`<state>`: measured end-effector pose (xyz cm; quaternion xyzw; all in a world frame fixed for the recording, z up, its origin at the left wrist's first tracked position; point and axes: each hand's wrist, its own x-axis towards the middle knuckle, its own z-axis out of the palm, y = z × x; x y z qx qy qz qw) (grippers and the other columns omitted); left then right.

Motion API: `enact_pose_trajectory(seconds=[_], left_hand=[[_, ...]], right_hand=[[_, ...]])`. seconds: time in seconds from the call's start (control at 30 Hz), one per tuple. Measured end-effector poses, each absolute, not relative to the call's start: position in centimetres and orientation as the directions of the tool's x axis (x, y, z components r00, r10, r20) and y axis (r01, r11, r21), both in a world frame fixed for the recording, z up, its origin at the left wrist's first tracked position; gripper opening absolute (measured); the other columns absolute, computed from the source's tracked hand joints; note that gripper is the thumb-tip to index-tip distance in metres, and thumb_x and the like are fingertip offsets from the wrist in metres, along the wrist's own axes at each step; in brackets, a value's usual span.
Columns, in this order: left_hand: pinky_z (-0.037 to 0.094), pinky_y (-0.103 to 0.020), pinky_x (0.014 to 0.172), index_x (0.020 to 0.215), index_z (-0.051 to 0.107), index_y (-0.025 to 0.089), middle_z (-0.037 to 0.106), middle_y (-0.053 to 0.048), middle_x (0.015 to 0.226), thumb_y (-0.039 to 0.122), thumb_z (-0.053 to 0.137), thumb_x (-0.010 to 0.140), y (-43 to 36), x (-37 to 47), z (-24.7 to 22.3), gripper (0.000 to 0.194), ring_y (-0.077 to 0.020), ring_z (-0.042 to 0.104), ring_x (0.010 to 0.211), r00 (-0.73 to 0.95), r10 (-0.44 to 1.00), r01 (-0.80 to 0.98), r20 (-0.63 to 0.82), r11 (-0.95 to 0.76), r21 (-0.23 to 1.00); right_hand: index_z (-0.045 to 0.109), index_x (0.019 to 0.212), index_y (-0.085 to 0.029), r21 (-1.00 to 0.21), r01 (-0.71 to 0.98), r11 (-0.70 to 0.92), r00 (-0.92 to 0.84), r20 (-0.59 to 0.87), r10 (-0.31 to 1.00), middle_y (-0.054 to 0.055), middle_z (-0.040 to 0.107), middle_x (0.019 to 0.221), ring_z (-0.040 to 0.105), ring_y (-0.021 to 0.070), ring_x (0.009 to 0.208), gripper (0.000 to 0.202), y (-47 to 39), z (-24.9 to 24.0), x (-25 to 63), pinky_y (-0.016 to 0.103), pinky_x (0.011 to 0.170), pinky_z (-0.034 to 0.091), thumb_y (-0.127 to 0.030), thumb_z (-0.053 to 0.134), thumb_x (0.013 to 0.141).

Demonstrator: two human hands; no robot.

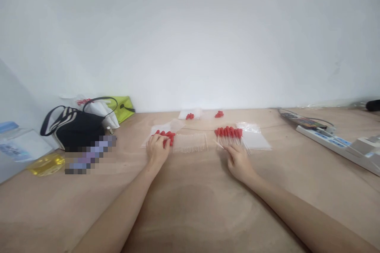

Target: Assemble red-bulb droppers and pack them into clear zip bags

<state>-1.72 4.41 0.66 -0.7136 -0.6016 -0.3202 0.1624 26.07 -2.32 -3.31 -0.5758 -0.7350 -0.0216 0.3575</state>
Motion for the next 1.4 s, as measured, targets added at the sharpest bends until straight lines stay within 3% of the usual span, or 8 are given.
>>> enact_pose_trajectory(seconds=[0.2, 0.43, 0.53, 0.7, 0.8, 0.87, 1.07, 1.4], left_hand=[[0.039, -0.029, 0.068, 0.078, 0.061, 0.017, 0.055, -0.005, 0.077, 0.016, 0.045, 0.080, 1.6, 0.6, 1.4, 0.016, -0.0176, 0.050, 0.073, 0.709, 0.605, 0.634, 0.363, -0.772, 0.050], [0.041, -0.030, 0.080, 0.104, 0.054, 0.020, 0.047, -0.007, 0.104, 0.021, 0.052, 0.078, 0.3, 2.0, 0.9, 0.026, -0.0175, 0.050, 0.089, 0.736, 0.589, 0.529, 0.333, -0.808, 0.259], [0.042, -0.027, 0.074, 0.088, 0.059, 0.018, 0.049, -0.006, 0.096, 0.023, 0.047, 0.082, 0.4, 2.6, 0.4, 0.014, -0.0147, 0.051, 0.080, 0.753, 0.581, 0.496, 0.308, -0.809, 0.316], [0.041, -0.025, 0.063, 0.077, 0.051, 0.016, 0.051, -0.001, 0.072, 0.025, 0.046, 0.082, 0.3, 3.9, -0.3, 0.011, -0.0123, 0.050, 0.065, 0.552, 0.734, 0.477, 0.396, -0.667, 0.572], [0.043, -0.025, 0.061, 0.079, 0.044, 0.017, 0.053, 0.001, 0.070, 0.028, 0.047, 0.081, 0.1, 4.6, -1.0, 0.012, -0.0114, 0.052, 0.063, 0.408, 0.853, 0.300, 0.325, -0.462, 0.835], [0.045, -0.027, 0.067, 0.080, 0.042, 0.017, 0.055, 0.000, 0.075, 0.029, 0.051, 0.079, 0.0, 4.9, -1.4, 0.015, -0.0119, 0.055, 0.070, 0.399, 0.880, 0.147, 0.259, -0.339, 0.929], [0.045, -0.031, 0.079, 0.084, 0.047, 0.016, 0.052, 0.000, 0.084, 0.032, 0.061, 0.072, 0.1, 5.1, -1.6, 0.025, -0.0127, 0.057, 0.080, 0.402, 0.900, -0.032, 0.167, -0.169, 0.985], [0.046, -0.032, 0.081, 0.087, 0.057, 0.015, 0.060, -0.004, 0.087, 0.036, 0.065, 0.068, -0.2, 5.3, -1.3, 0.029, -0.0155, 0.059, 0.082, 0.442, 0.892, -0.024, 0.096, -0.095, 0.995]], right_hand=[[0.054, 0.088, -0.017, -0.458, 0.771, 0.442, -0.148, 0.546, 0.825, 0.007, 0.057, 0.083, 0.053, 0.0175, 0.077, 0.023, -3.4, -3.2, 27.6, 0.030, 0.069, 0.039, -0.011, 0.033, 0.081], [0.052, 0.083, -0.017, -0.464, 0.749, 0.473, -0.175, 0.550, 0.817, 0.008, 0.055, 0.079, 0.053, 0.0182, 0.074, 0.019, -3.2, -3.2, 26.9, 0.032, 0.068, 0.041, -0.014, 0.033, 0.083], [0.051, 0.084, -0.017, -0.472, 0.747, 0.468, -0.167, 0.548, 0.819, 0.008, 0.056, 0.080, 0.053, 0.0186, 0.073, 0.020, -3.2, -3.3, 26.6, 0.032, 0.067, 0.041, -0.015, 0.032, 0.083], [0.052, 0.088, -0.017, -0.473, 0.748, 0.465, -0.180, 0.530, 0.829, 0.007, 0.059, 0.082, 0.054, 0.0181, 0.075, 0.021, -3.3, -3.0, 26.4, 0.031, 0.067, 0.040, -0.017, 0.031, 0.084], [0.053, 0.095, -0.018, -0.440, 0.749, 0.495, -0.223, 0.535, 0.814, 0.007, 0.060, 0.086, 0.055, 0.0178, 0.078, 0.024, -3.5, -2.8, 26.3, 0.031, 0.069, 0.039, -0.018, 0.031, 0.085], [0.054, 0.095, -0.019, -0.427, 0.741, 0.518, -0.260, 0.529, 0.808, 0.007, 0.060, 0.085, 0.055, 0.0175, 0.077, 0.024, -3.5, -2.8, 26.2, 0.031, 0.070, 0.039, -0.019, 0.031, 0.086], [0.055, 0.088, -0.019, -0.397, 0.746, 0.534, -0.292, 0.525, 0.799, 0.006, 0.060, 0.080, 0.055, 0.0169, 0.075, 0.024, -3.7, -2.7, 25.8, 0.031, 0.070, 0.038, -0.022, 0.032, 0.087], [0.054, 0.088, -0.019, -0.422, 0.729, 0.540, -0.304, 0.507, 0.807, 0.005, 0.061, 0.080, 0.055, 0.0167, 0.074, 0.022, -3.9, -2.4, 25.4, 0.031, 0.070, 0.036, -0.020, 0.033, 0.086]])
